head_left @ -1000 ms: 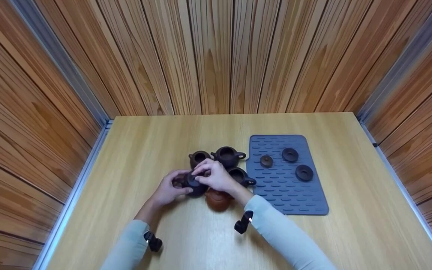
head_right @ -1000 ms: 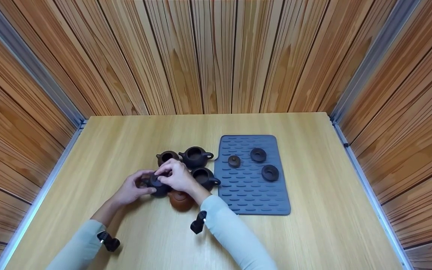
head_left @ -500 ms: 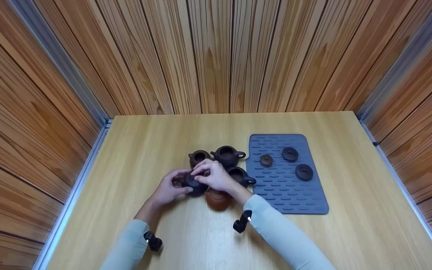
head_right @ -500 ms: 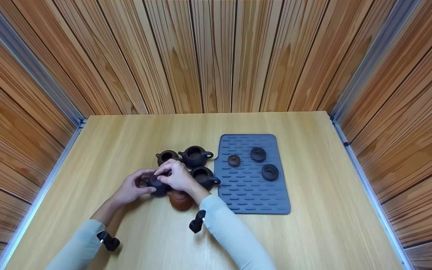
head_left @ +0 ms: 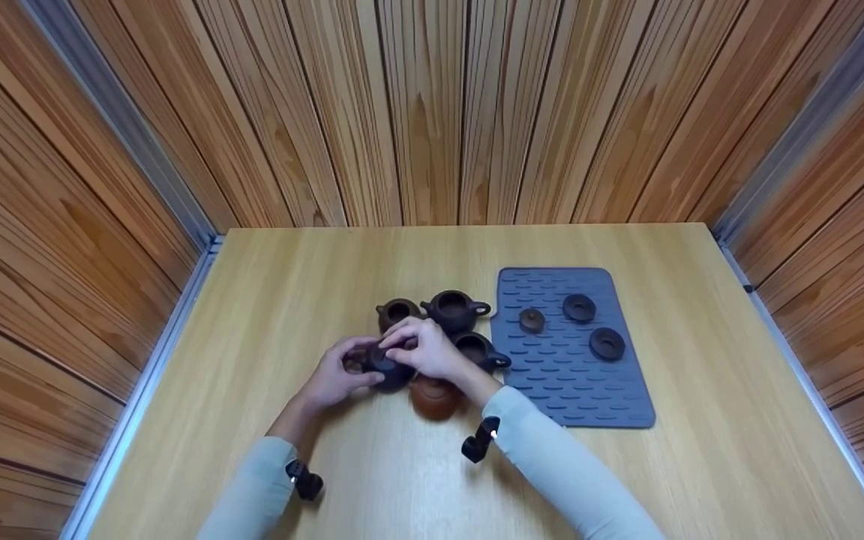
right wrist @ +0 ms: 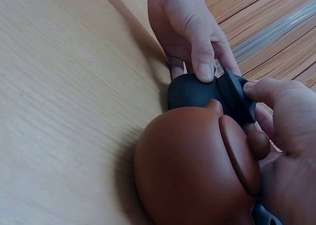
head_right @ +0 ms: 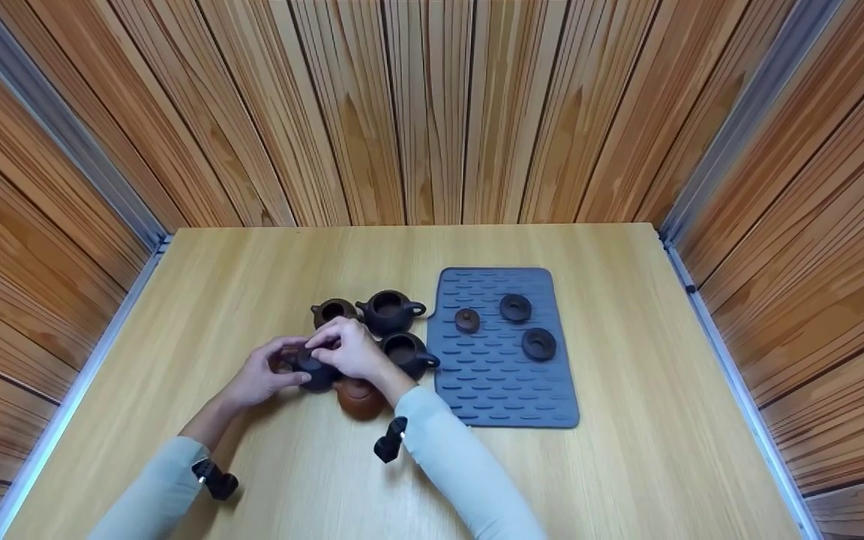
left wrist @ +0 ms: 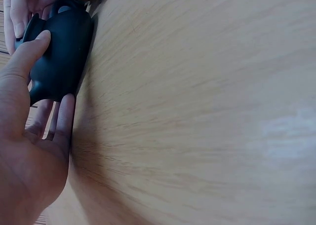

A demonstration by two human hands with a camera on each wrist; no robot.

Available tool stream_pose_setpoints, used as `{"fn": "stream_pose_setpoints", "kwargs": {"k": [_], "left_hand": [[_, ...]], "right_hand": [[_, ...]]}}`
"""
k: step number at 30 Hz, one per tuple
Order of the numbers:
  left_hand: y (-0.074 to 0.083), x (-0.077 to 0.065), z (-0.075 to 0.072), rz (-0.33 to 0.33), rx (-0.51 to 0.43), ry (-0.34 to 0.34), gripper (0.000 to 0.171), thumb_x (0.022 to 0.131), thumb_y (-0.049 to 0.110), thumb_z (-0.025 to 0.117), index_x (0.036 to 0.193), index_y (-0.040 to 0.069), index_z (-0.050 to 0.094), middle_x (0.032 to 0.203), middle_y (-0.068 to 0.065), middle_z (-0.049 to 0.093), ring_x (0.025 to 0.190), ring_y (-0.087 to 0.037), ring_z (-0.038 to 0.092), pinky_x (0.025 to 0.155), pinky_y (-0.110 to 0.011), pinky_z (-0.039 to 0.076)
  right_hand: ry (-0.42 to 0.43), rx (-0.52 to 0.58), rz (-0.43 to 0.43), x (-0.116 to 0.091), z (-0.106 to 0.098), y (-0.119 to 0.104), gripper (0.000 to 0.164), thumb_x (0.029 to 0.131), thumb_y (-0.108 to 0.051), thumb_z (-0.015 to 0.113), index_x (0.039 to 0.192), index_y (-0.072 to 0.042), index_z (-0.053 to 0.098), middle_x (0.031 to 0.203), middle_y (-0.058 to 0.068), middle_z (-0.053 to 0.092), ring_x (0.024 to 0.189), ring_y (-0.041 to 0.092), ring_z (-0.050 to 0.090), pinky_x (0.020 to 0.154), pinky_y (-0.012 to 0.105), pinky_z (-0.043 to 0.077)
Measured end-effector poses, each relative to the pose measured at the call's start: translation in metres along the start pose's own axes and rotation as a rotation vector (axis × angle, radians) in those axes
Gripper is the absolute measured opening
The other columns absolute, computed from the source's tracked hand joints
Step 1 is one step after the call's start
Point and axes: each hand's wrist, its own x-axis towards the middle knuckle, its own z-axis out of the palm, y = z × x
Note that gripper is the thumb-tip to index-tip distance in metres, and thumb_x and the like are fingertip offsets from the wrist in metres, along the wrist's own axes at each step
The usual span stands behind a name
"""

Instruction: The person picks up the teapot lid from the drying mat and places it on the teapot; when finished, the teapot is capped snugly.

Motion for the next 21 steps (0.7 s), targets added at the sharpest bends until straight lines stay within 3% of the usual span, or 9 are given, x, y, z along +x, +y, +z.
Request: {"fn": "stream_pose_setpoints", "kwargs": {"k": [4,8,12,21], "left_hand": [[0.0004,0.0004,-0.0002,-0.004,-0.008,0.004,0.061,0.094,0.001,0.089,0.150,-0.004,0.065,0.147,-0.028,0.067,0.125,-0.018,0.067,0.103,-0.022,0.053],[0.0005,-0.0003,0.0011,-0.011,-0.031,0.005,0.061,0.094,0.000,0.088,0.149,-0.006,0.064,0.145,-0.029,0.067,0.119,-0.009,0.066,0.100,-0.021,0.053],[0.0016,-0.0012,0.0018,-0.016,-0.039,0.008,0.061,0.093,-0.001,0.088,0.149,-0.006,0.064,0.145,-0.029,0.067,0.118,-0.010,0.065,0.099,-0.021,0.053],[0.0010,-0.0012,0.0010,0.002,-0.036,-0.002,0.061,0.095,0.000,0.088,0.150,-0.005,0.064,0.147,-0.030,0.066,0.125,-0.018,0.065,0.102,-0.022,0.053]], "right_hand": [[0.004,-0.006,-0.006,0.0013,0.0004,0.0000,0.016,0.098,-0.005,0.082,0.113,0.000,0.087,0.130,0.023,0.080,0.128,0.037,0.074,0.101,0.030,0.064],[0.004,-0.023,-0.022,0.0011,0.0010,0.0011,0.016,0.098,-0.004,0.083,0.112,0.001,0.087,0.130,0.024,0.079,0.125,0.039,0.075,0.102,0.037,0.066],[0.002,-0.031,-0.025,0.0008,0.0010,0.0019,0.015,0.097,-0.004,0.084,0.111,0.001,0.087,0.130,0.025,0.079,0.125,0.040,0.075,0.106,0.042,0.065],[-0.009,-0.039,-0.020,0.0009,-0.0001,0.0040,0.016,0.096,-0.004,0.084,0.112,-0.001,0.088,0.130,0.023,0.079,0.127,0.039,0.073,0.107,0.036,0.063]]}}
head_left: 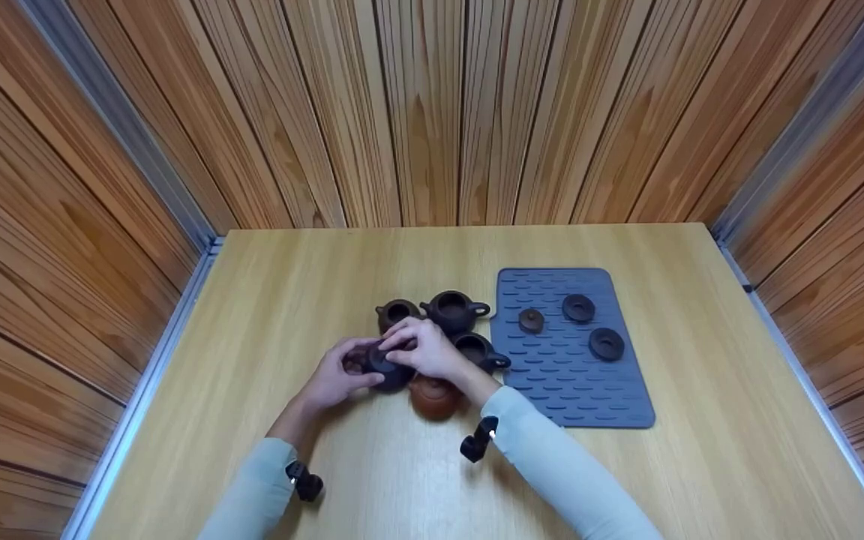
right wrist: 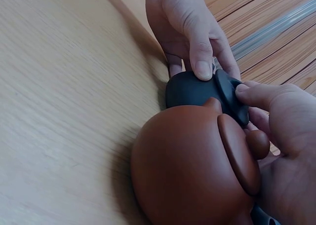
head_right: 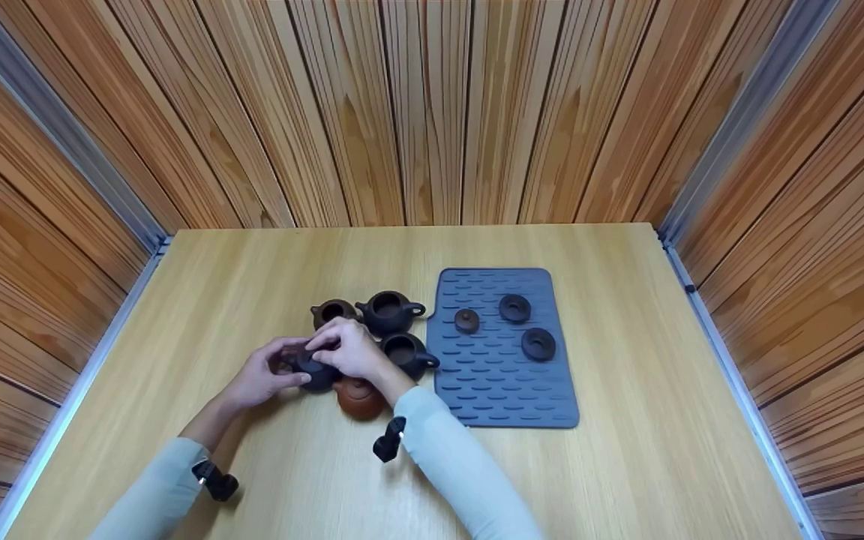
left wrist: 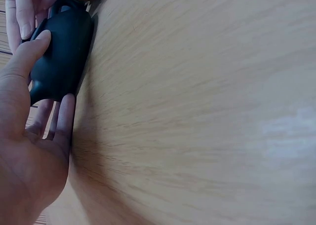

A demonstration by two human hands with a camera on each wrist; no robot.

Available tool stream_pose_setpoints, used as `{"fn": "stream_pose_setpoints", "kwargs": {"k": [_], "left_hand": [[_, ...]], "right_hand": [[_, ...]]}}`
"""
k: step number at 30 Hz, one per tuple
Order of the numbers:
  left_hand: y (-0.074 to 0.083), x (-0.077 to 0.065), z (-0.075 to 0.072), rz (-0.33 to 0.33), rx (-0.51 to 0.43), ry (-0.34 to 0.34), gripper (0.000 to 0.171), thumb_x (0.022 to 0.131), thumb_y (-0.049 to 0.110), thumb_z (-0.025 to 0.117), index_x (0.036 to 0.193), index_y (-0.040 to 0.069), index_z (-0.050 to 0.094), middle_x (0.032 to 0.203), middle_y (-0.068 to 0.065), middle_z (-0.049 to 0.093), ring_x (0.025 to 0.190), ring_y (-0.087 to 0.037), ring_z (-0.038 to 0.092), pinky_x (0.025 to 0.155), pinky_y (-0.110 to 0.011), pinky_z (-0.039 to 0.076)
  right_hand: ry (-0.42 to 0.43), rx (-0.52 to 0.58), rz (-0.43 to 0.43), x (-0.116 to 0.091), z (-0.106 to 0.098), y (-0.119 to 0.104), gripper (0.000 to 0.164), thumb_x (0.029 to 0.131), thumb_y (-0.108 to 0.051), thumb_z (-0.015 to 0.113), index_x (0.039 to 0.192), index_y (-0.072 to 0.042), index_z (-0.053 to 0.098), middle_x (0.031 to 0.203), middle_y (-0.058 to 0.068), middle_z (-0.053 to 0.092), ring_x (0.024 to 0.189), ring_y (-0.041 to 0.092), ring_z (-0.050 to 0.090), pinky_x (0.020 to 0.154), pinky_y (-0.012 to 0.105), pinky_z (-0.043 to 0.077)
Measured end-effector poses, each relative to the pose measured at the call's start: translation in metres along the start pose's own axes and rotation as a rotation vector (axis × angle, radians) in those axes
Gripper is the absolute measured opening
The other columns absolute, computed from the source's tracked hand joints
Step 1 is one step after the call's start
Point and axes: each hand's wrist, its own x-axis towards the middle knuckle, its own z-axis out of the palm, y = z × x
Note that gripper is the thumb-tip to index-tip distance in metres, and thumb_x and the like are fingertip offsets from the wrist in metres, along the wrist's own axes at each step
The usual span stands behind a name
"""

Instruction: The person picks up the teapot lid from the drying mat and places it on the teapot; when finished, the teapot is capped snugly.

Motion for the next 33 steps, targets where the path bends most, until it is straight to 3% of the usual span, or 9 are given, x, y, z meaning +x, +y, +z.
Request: {"fn": "stream_pose_setpoints", "kwargs": {"k": [12,18,21,25,27,29,33], "left_hand": [[0.001,-0.002,0.001,-0.004,0.019,0.001,0.062,0.096,0.001,0.087,0.153,-0.003,0.063,0.150,-0.029,0.065,0.137,-0.033,0.065,0.106,-0.024,0.054],[-0.002,-0.003,-0.001,0.020,-0.003,-0.007,0.063,0.095,0.005,0.089,0.153,-0.002,0.064,0.151,-0.028,0.065,0.140,-0.032,0.064,0.110,-0.023,0.051],[-0.017,0.002,-0.003,0.067,-0.014,-0.005,0.064,0.094,0.011,0.092,0.151,0.001,0.067,0.148,-0.024,0.068,0.138,-0.028,0.066,0.111,-0.025,0.052],[-0.054,0.016,-0.008,0.080,-0.045,-0.001,0.063,0.088,0.024,0.099,0.146,0.020,0.075,0.141,-0.003,0.074,0.131,-0.012,0.068,0.109,-0.021,0.053],[-0.064,0.020,-0.009,0.073,-0.062,-0.006,0.064,0.086,0.029,0.101,0.144,0.026,0.076,0.140,0.004,0.073,0.130,-0.007,0.067,0.108,-0.018,0.052],[-0.057,0.018,-0.009,0.073,-0.050,-0.006,0.064,0.087,0.028,0.100,0.146,0.022,0.075,0.141,0.000,0.073,0.131,-0.009,0.067,0.108,-0.018,0.052],[-0.018,0.006,-0.004,0.060,0.008,-0.007,0.062,0.093,0.013,0.093,0.150,0.003,0.068,0.147,-0.022,0.069,0.136,-0.025,0.066,0.112,-0.025,0.052]], "right_hand": [[-0.001,-0.014,0.016,-0.001,0.000,-0.002,0.018,0.096,-0.006,0.085,0.113,-0.003,0.088,0.128,0.021,0.080,0.126,0.038,0.073,0.109,0.032,0.059],[-0.019,-0.007,0.014,-0.002,-0.001,-0.002,0.025,0.095,-0.002,0.084,0.119,-0.002,0.086,0.129,0.021,0.081,0.126,0.036,0.075,0.108,0.035,0.061],[-0.020,-0.004,0.014,-0.002,-0.002,-0.001,0.027,0.094,-0.002,0.084,0.121,-0.002,0.086,0.129,0.021,0.081,0.124,0.035,0.076,0.107,0.038,0.063],[-0.017,0.004,0.013,-0.003,-0.002,0.000,0.028,0.093,-0.002,0.084,0.121,-0.002,0.086,0.128,0.022,0.081,0.122,0.035,0.076,0.104,0.040,0.064],[-0.017,0.006,0.013,-0.003,-0.002,0.000,0.027,0.093,-0.002,0.084,0.121,-0.002,0.085,0.128,0.022,0.082,0.122,0.035,0.076,0.104,0.040,0.064],[-0.020,0.003,0.016,-0.003,-0.002,-0.001,0.028,0.094,-0.002,0.084,0.121,-0.002,0.085,0.128,0.021,0.082,0.124,0.035,0.076,0.105,0.038,0.064],[-0.025,-0.007,0.026,-0.003,-0.004,-0.002,0.027,0.095,-0.004,0.083,0.122,-0.004,0.086,0.129,0.019,0.083,0.127,0.034,0.076,0.109,0.037,0.062]]}}
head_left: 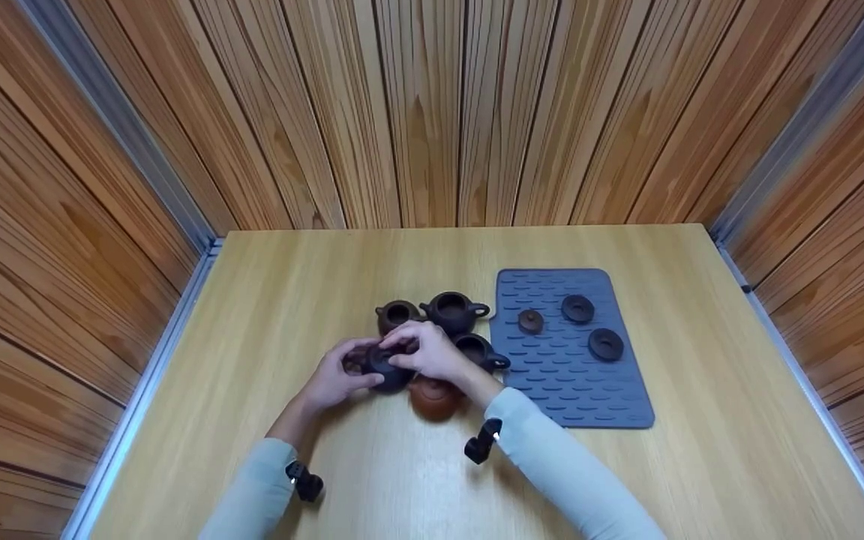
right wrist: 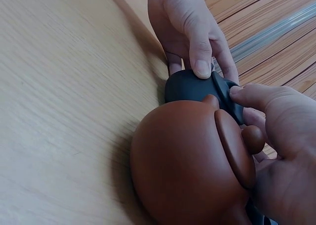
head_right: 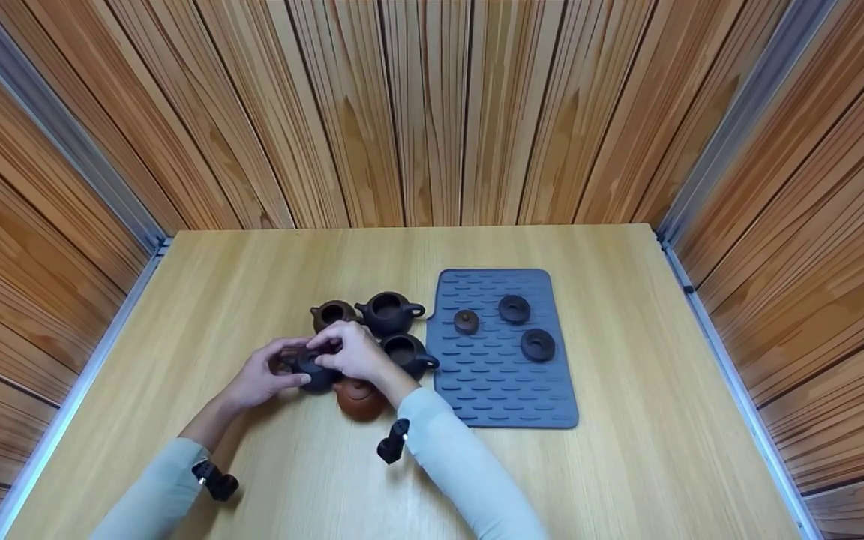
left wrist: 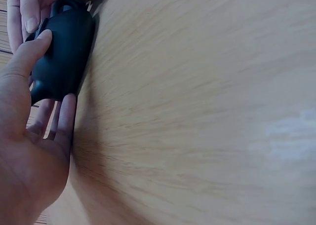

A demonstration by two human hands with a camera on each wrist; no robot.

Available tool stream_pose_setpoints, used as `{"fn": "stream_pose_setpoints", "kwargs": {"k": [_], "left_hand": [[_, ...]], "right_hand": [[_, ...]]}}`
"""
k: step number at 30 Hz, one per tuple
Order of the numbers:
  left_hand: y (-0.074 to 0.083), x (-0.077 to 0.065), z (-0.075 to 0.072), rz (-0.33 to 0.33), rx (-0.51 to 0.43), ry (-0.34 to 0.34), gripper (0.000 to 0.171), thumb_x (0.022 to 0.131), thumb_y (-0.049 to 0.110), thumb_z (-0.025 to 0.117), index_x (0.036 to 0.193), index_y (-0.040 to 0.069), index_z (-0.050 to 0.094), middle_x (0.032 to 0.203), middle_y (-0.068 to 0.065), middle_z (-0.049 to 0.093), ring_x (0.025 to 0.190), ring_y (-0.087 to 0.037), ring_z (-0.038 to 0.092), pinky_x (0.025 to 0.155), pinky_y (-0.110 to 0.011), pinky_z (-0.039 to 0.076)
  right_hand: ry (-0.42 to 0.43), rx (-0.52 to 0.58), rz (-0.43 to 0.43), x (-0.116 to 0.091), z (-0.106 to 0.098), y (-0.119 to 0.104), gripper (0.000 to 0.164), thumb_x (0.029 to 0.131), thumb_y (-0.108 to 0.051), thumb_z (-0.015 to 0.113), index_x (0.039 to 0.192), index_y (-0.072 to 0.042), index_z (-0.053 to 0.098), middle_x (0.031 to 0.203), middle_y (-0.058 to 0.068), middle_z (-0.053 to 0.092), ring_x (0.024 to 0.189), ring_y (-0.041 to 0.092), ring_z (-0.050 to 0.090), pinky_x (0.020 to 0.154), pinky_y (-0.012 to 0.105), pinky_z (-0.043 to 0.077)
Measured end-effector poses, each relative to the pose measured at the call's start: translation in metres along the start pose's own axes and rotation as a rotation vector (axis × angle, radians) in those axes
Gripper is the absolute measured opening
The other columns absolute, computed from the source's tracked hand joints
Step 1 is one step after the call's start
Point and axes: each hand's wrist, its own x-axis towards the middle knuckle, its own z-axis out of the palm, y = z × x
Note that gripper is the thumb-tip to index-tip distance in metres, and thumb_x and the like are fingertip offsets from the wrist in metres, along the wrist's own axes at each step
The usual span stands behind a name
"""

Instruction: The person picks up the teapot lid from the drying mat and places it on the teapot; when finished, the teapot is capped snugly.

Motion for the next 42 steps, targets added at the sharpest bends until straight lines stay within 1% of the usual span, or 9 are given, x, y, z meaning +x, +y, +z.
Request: {"fn": "stream_pose_setpoints", "kwargs": {"k": [2,7,9,17,22,28,34,38,42], "left_hand": [[0.017,-0.004,0.002,-0.032,0.029,-0.004,0.061,0.095,0.007,0.089,0.151,-0.001,0.066,0.150,-0.026,0.066,0.140,-0.032,0.064,0.115,-0.031,0.051],[0.026,-0.003,0.000,-0.086,0.059,-0.031,0.059,0.098,0.005,0.087,0.153,0.000,0.064,0.153,-0.026,0.065,0.143,-0.040,0.062,0.121,-0.046,0.048],[0.025,-0.002,-0.003,-0.092,0.071,-0.041,0.059,0.097,0.006,0.087,0.152,0.001,0.065,0.153,-0.025,0.065,0.141,-0.039,0.064,0.119,-0.045,0.049],[0.032,0.005,-0.011,-0.077,0.047,-0.120,0.059,0.096,0.001,0.087,0.149,-0.008,0.062,0.145,-0.032,0.070,0.125,-0.026,0.070,0.102,-0.022,0.055],[0.039,0.010,-0.018,-0.126,0.092,-0.168,0.056,0.100,0.008,0.085,0.151,-0.002,0.065,0.146,-0.027,0.072,0.130,-0.030,0.069,0.104,-0.027,0.053],[0.043,0.015,-0.024,-0.208,0.110,-0.202,0.054,0.106,0.019,0.079,0.155,0.001,0.063,0.156,-0.026,0.065,0.136,-0.036,0.066,0.092,-0.029,0.058],[0.049,0.020,-0.029,-0.206,0.136,-0.231,0.054,0.108,0.020,0.077,0.155,-0.003,0.061,0.156,-0.031,0.065,0.128,-0.034,0.070,0.086,-0.031,0.058],[0.054,0.025,-0.034,-0.216,0.164,-0.218,0.053,0.108,0.021,0.076,0.154,-0.003,0.062,0.152,-0.031,0.067,0.122,-0.030,0.072,0.087,-0.033,0.058],[0.059,0.031,-0.035,-0.194,0.171,-0.155,0.049,0.106,0.016,0.079,0.148,-0.006,0.065,0.144,-0.032,0.071,0.116,-0.028,0.073,0.083,-0.031,0.058]], "right_hand": [[-0.007,0.004,0.001,0.000,-0.001,0.000,0.027,0.096,-0.005,0.083,0.123,-0.004,0.085,0.130,0.019,0.083,0.129,0.035,0.075,0.111,0.041,0.062],[-0.050,0.016,0.008,-0.003,-0.006,-0.002,0.029,0.098,-0.008,0.084,0.127,-0.002,0.084,0.135,0.020,0.082,0.133,0.037,0.074,0.112,0.047,0.063],[-0.068,0.013,0.005,-0.005,-0.009,-0.003,0.030,0.099,-0.008,0.084,0.128,-0.002,0.083,0.137,0.020,0.081,0.135,0.037,0.073,0.113,0.048,0.062],[-0.106,0.024,-0.038,-0.011,-0.021,-0.006,0.033,0.101,-0.009,0.082,0.132,0.002,0.079,0.139,0.023,0.079,0.138,0.042,0.071,0.116,0.057,0.060],[-0.121,0.004,-0.025,-0.015,-0.026,-0.007,0.041,0.101,-0.011,0.083,0.140,-0.002,0.076,0.142,0.020,0.079,0.137,0.039,0.073,0.119,0.055,0.058],[-0.151,0.022,-0.015,-0.021,-0.032,-0.009,0.045,0.102,-0.012,0.082,0.145,-0.002,0.073,0.148,0.020,0.076,0.141,0.040,0.071,0.121,0.056,0.056],[-0.137,0.033,-0.024,-0.027,-0.046,-0.010,0.045,0.102,-0.011,0.082,0.145,0.000,0.073,0.149,0.020,0.075,0.143,0.042,0.069,0.122,0.060,0.054],[-0.114,0.067,-0.038,-0.031,-0.056,-0.009,0.046,0.101,-0.005,0.082,0.144,0.006,0.071,0.148,0.026,0.074,0.142,0.048,0.068,0.121,0.066,0.053],[-0.092,0.098,-0.044,-0.036,-0.067,-0.008,0.045,0.101,-0.002,0.081,0.143,0.009,0.070,0.146,0.034,0.072,0.139,0.056,0.066,0.120,0.068,0.052]]}}
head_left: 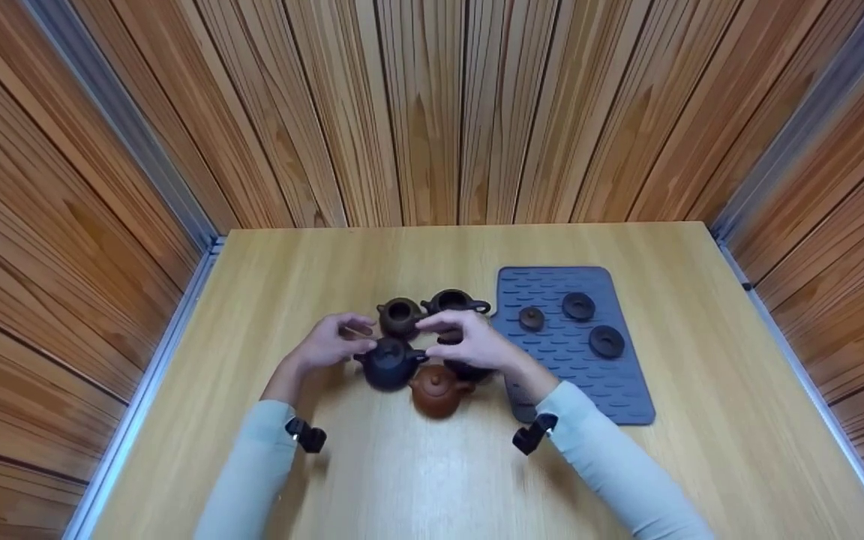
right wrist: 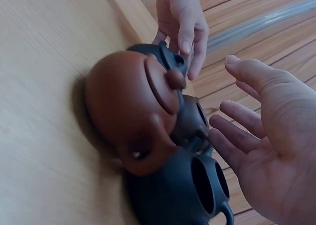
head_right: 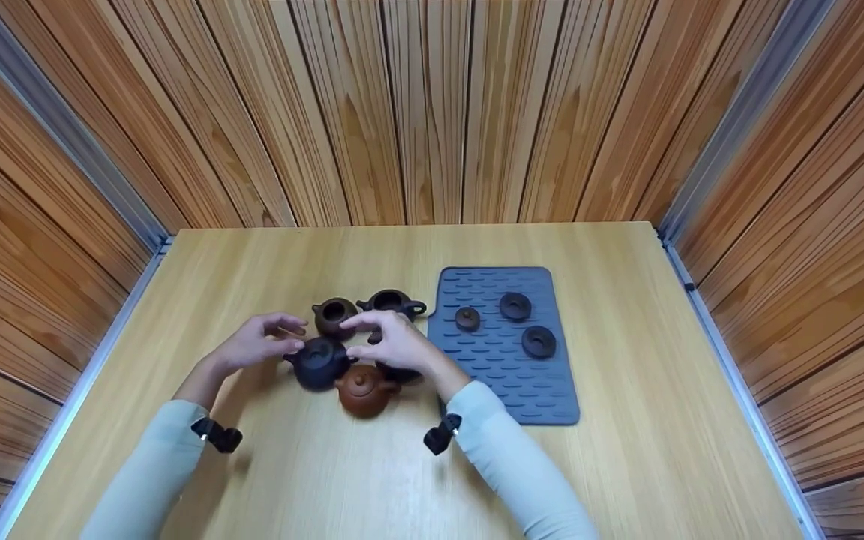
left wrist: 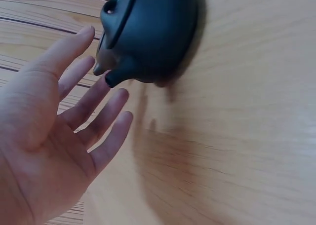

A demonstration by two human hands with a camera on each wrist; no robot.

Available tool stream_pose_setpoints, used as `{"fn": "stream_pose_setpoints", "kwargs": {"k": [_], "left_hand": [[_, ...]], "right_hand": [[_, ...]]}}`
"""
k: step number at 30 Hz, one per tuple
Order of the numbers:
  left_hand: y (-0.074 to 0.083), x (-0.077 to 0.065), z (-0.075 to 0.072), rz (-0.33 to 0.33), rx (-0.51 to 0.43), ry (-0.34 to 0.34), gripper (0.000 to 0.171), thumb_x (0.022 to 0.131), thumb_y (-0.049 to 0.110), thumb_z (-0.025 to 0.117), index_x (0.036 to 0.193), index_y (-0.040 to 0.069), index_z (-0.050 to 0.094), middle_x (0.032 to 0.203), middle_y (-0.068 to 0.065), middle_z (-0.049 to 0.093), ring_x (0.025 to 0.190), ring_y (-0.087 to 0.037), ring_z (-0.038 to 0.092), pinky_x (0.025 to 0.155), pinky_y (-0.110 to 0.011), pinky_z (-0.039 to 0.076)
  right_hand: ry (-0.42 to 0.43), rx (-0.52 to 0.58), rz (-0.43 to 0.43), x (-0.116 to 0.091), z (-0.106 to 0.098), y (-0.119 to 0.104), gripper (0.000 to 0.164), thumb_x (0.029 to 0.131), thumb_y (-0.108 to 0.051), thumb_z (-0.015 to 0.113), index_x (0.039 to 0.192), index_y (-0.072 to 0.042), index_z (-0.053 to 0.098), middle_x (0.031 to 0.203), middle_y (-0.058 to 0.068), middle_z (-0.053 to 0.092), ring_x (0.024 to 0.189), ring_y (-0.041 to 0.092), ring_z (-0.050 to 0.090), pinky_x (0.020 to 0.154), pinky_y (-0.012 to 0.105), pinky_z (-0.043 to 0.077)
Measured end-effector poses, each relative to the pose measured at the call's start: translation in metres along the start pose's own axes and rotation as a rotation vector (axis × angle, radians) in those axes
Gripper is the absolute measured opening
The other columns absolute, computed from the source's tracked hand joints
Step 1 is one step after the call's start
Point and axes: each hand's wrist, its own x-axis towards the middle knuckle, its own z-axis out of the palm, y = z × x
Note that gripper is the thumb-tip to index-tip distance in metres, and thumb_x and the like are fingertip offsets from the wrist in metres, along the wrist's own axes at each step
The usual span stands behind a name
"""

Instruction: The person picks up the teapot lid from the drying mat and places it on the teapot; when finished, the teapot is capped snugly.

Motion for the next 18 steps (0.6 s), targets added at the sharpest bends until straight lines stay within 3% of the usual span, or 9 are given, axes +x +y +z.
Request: {"fn": "stream_pose_setpoints", "kwargs": {"k": [4,8,15,18], "left_hand": [[0.004,0.007,0.000,0.035,-0.012,0.066,0.045,0.103,0.008,0.080,0.141,-0.011,0.067,0.138,-0.035,0.072,0.113,-0.028,0.072,0.082,-0.025,0.056],[0.009,0.013,0.001,0.025,-0.006,0.115,0.044,0.102,0.007,0.081,0.142,-0.006,0.068,0.141,-0.032,0.070,0.122,-0.034,0.070,0.089,-0.024,0.054],[0.016,0.024,0.007,-0.018,0.010,0.206,0.049,0.101,0.011,0.084,0.147,0.005,0.069,0.154,-0.023,0.063,0.147,-0.044,0.057,0.098,-0.041,0.061],[0.020,0.029,0.011,-0.004,0.014,0.218,0.054,0.100,0.011,0.085,0.151,0.005,0.067,0.160,-0.022,0.059,0.154,-0.045,0.052,0.116,-0.054,0.056]], "right_hand": [[0.026,0.039,0.019,-0.005,-0.010,0.001,0.046,0.100,0.001,0.080,0.143,0.011,0.068,0.145,0.038,0.069,0.138,0.060,0.065,0.120,0.066,0.053],[0.048,0.036,0.037,-0.012,-0.020,0.002,0.047,0.101,0.002,0.079,0.145,0.013,0.066,0.145,0.040,0.068,0.138,0.059,0.066,0.120,0.065,0.053],[0.089,-0.004,0.061,-0.024,-0.038,0.009,0.046,0.103,-0.003,0.079,0.145,0.012,0.067,0.147,0.037,0.069,0.141,0.057,0.064,0.121,0.069,0.051],[0.122,-0.035,0.083,-0.029,-0.047,0.012,0.046,0.103,-0.003,0.079,0.145,0.010,0.068,0.147,0.034,0.070,0.141,0.056,0.064,0.121,0.068,0.051]]}}
